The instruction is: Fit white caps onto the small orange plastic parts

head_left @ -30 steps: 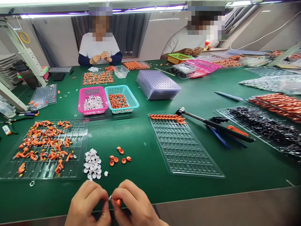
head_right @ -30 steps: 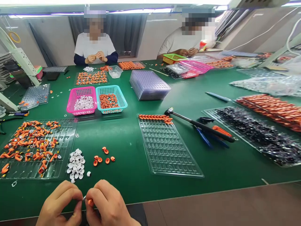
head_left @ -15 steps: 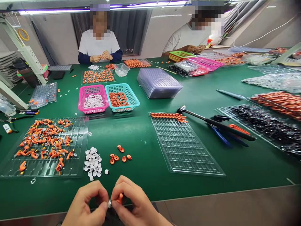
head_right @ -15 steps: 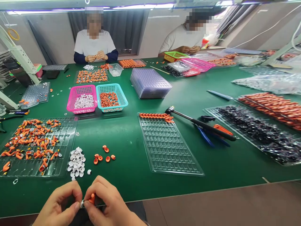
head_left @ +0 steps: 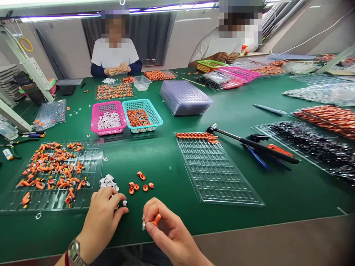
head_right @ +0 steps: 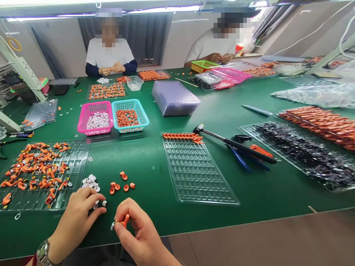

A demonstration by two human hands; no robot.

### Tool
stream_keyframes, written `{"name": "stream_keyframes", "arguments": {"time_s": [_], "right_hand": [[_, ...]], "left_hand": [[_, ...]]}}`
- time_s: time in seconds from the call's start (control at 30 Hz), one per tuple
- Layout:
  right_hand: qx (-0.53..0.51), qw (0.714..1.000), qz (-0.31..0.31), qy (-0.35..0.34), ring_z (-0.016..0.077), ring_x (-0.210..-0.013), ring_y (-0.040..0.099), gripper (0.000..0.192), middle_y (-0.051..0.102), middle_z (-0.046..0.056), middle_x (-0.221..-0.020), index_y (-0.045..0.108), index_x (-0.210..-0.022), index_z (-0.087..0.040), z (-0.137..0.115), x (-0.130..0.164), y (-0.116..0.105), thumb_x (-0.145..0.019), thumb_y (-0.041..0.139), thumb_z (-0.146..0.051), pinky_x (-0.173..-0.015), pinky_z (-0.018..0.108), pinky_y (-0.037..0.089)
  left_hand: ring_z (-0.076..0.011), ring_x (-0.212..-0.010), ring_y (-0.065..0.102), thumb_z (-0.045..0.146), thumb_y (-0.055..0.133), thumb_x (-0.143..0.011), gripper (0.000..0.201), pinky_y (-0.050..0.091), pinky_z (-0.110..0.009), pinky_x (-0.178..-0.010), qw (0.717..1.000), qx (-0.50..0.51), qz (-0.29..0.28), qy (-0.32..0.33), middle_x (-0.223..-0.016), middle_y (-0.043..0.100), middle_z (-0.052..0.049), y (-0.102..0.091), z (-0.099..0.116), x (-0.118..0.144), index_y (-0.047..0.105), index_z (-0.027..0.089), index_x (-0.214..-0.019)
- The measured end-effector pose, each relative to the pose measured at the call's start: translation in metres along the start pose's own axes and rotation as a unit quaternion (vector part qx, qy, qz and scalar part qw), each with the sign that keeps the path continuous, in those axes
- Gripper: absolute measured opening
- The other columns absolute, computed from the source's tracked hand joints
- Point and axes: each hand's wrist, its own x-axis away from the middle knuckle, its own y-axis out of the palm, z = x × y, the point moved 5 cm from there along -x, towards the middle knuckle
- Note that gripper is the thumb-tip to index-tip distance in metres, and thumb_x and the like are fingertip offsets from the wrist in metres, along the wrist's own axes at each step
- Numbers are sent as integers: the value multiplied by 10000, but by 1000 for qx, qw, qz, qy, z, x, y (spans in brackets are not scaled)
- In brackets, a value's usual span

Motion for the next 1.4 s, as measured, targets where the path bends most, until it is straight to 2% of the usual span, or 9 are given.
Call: {"name": "stream_keyframes", "arguments": {"time_s": [0.17,0.5,0.63,0.73,0.9,1.0,1.17,1.3,1.4], "right_hand": [[21,1000,6,5,174,-766,501,125,536,23,-846,540,-806,-220,2,1,-2,-930,540,-236,-666,276,408],[95,991,-9,97,195,-821,638,83,693,112,-1042,557,-813,-194,11,-2,12,-888,562,-230,-751,321,510],[105,989,-7,108,203,-756,659,114,710,103,-938,554,-801,-198,12,-5,17,-898,562,-258,-754,345,523],[72,990,6,119,215,-729,664,203,705,89,-841,515,-771,-209,16,-10,20,-905,585,-344,-762,376,530],[-62,989,32,131,233,-869,680,404,691,162,-1100,489,-802,-216,20,-16,26,-871,598,-600,-775,382,552],[-57,990,40,119,244,-927,673,458,675,185,-1169,497,-803,-211,19,-16,26,-862,574,-658,-836,405,538],[10,993,62,99,274,-1018,658,448,652,207,-1204,525,-824,-200,19,-10,15,-900,526,-642,-875,416,519],[32,994,69,84,255,-990,670,374,652,186,-1201,530,-830,-200,19,-6,9,-934,527,-560,-831,372,531],[55,995,61,64,231,-921,678,254,683,160,-1147,530,-828,-201,16,-4,10,-949,540,-423,-773,333,543]], "left_hand": [[-263,-835,617,73,729,-802,122,484,-419,-734,999,-16,-26,17,-860,638,-41,1,3,-16,682,185,-799],[-252,-834,616,88,547,-911,145,474,-392,-730,997,-39,15,59,-913,673,-56,9,1,-4,653,185,-893],[-258,-818,627,52,471,-925,222,469,-391,-716,996,-34,32,75,-914,701,-73,9,2,-7,651,173,-881],[-251,-796,633,48,432,-934,260,473,-382,-705,996,-24,43,77,-897,715,-71,7,2,-9,653,172,-872],[-225,-759,640,90,446,-945,224,496,-354,-694,996,6,62,59,-839,720,-50,2,-1,-10,639,179,-875],[-222,-762,645,92,466,-939,207,505,-354,-698,996,25,68,51,-830,727,-38,0,-3,-9,646,186,-900],[-250,-849,632,109,536,-914,164,505,-403,-767,996,42,76,28,-916,734,-58,-3,-7,-9,673,185,-963],[-279,-834,616,133,574,-885,151,499,-438,-750,996,56,71,7,-866,696,-71,-2,-6,-11,706,200,-854],[-261,-801,624,126,546,-881,193,514,-417,-738,994,91,67,1,-829,686,-58,-2,-1,-10,684,207,-772]]}}
